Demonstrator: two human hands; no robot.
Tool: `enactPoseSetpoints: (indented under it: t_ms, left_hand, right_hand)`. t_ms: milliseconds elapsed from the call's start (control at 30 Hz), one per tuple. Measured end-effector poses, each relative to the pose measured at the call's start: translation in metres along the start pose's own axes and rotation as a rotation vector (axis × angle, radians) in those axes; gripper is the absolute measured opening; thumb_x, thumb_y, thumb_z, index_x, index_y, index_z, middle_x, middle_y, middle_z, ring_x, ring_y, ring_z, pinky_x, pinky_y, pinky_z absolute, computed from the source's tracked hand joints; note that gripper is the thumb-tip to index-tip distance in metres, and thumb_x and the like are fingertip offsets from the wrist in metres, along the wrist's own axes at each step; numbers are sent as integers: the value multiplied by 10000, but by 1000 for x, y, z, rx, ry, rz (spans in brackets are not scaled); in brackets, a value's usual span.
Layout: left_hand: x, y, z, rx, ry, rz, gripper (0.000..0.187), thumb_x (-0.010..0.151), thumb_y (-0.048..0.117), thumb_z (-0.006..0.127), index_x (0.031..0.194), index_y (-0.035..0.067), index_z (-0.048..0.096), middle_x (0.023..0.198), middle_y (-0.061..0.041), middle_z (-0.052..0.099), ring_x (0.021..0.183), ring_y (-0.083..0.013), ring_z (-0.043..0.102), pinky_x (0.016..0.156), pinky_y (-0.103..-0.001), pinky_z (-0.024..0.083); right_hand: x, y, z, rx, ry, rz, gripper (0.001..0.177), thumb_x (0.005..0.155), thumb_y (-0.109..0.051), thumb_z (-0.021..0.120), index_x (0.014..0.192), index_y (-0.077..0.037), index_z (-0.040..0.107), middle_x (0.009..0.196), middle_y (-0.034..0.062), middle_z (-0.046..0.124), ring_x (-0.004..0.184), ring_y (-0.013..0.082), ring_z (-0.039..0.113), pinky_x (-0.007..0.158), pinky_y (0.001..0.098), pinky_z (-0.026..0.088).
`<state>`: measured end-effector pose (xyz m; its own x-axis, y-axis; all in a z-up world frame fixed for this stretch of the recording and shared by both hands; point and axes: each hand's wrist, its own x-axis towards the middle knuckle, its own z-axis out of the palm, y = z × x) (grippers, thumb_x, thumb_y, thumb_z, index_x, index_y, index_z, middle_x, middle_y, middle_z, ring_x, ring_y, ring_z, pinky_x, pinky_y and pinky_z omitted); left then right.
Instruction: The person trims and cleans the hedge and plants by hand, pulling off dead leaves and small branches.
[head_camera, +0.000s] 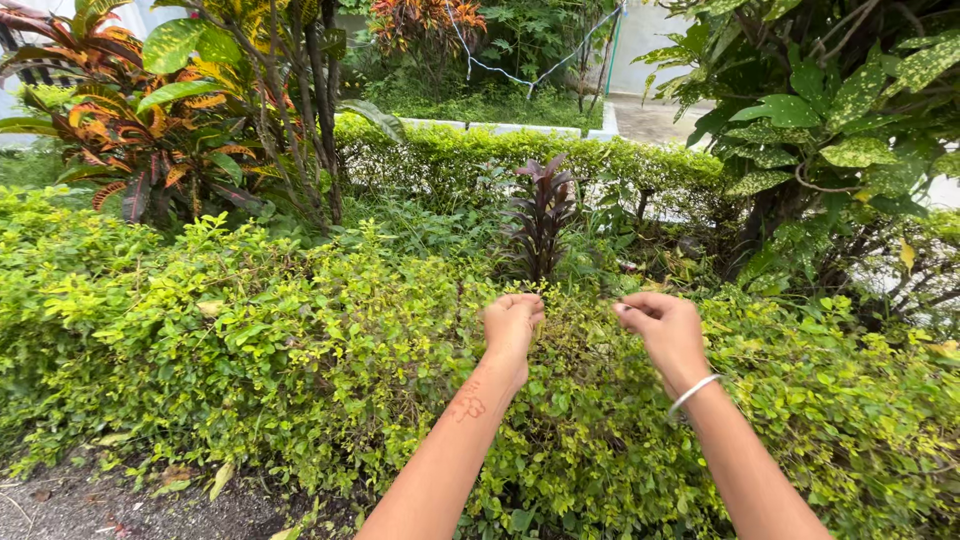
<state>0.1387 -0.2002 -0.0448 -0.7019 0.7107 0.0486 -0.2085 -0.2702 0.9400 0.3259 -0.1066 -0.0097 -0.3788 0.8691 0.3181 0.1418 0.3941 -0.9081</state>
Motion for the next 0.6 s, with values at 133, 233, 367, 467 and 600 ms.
enactPoseSetpoints:
  t_ms: [133, 233, 367, 467, 600]
  left_hand:
    - [-17, 11, 19, -180, -178, -263, 550, 1016, 341, 471, 1449, 2, 463, 1300, -133, 623, 1175, -196, 612, 1032, -381, 467]
    - [-22, 19, 29, -430, -183, -371, 675, 1037, 463, 432, 1530, 11, 339, 1304, -152, 601, 1114, -210, 591, 991, -402, 452]
    - [-15, 22, 22, -548, -104, -324, 681, 1009, 436, 447, 1537, 18, 349, 1213, -132, 656, 994, -196, 620, 940, -390, 520]
    - [-6, 26, 7, -613, -26, -331, 620, 999, 424, 489, 1457, 11, 436, 1134, -133, 666, 942, -204, 621, 896, -399, 528]
    - [4, 39, -14, -702, 34, -357, 433, 992, 454, 507, 1213, 82, 497, 1057, -105, 649, 920, -219, 627, 879, -439, 499]
  right_hand:
    - [-7, -3, 15, 6, -81, -46, 212, 812, -78, 776, 1015, -18, 789, 818, 78, 778, 705, 133, 710, 662, 257, 573]
    - [-10, -1, 25, -90, -135, -118, 206, 809, -83, 789, 995, 3, 811, 821, 86, 785, 713, 137, 698, 662, 272, 556]
    - [-17, -9, 32, -224, -167, -253, 240, 820, -152, 777, 1034, -53, 822, 849, 49, 783, 718, 112, 688, 670, 271, 540]
    - [-13, -12, 31, -141, -182, -244, 246, 842, -173, 751, 1056, -71, 815, 884, 47, 798, 761, 104, 702, 697, 270, 549]
    - [1, 10, 27, -155, -188, -76, 248, 938, -182, 680, 1105, -66, 823, 849, 143, 810, 751, 181, 680, 697, 318, 506]
